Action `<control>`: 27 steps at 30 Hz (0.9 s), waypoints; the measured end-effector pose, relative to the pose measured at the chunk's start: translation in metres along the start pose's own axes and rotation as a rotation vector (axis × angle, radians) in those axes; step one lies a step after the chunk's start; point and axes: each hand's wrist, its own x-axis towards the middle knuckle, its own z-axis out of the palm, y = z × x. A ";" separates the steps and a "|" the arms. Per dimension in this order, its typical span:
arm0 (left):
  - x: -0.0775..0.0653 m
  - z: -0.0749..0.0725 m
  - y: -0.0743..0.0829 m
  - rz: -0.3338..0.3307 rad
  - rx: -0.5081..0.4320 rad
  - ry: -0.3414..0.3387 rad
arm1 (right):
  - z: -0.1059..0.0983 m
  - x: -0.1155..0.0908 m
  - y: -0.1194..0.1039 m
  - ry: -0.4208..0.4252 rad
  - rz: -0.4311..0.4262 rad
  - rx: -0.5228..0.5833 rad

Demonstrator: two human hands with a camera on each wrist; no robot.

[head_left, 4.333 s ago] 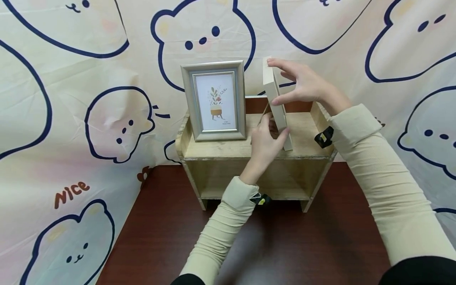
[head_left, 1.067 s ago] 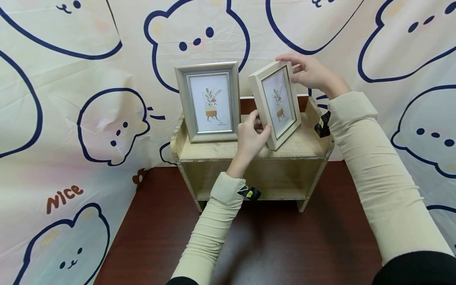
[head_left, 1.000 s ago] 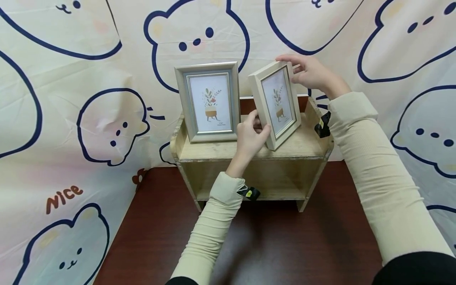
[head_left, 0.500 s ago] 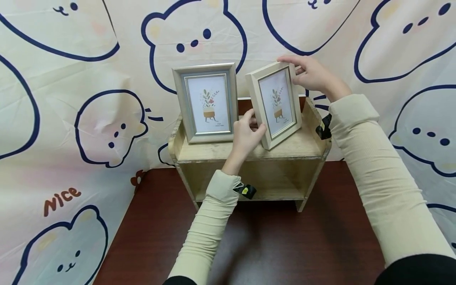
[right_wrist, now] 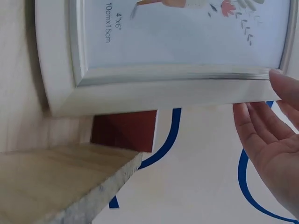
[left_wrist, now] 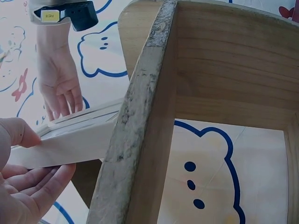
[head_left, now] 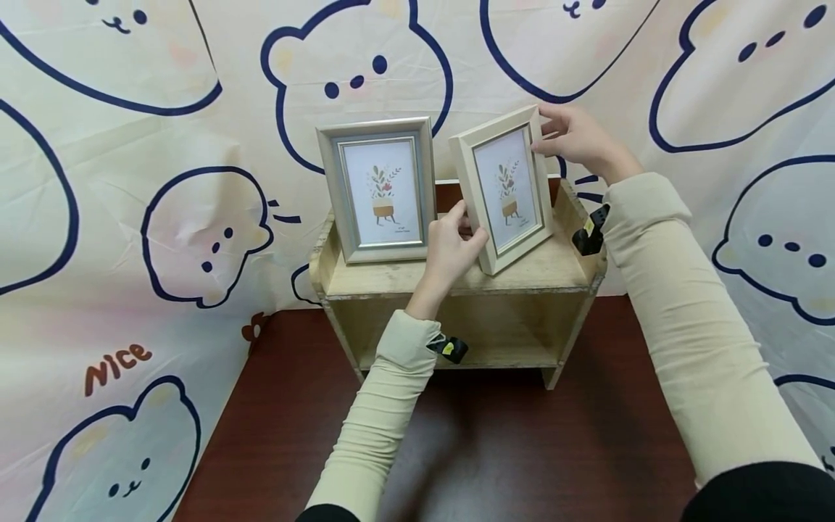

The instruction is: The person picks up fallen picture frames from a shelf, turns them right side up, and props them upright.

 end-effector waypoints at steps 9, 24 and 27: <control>0.001 -0.001 0.000 -0.009 0.016 -0.020 | 0.005 -0.003 0.006 0.065 0.057 -0.018; 0.017 -0.020 0.000 -0.066 0.160 -0.138 | -0.001 -0.021 0.013 0.127 0.087 -0.048; 0.020 -0.020 -0.001 -0.084 0.159 -0.154 | -0.003 -0.026 0.017 0.127 0.064 -0.052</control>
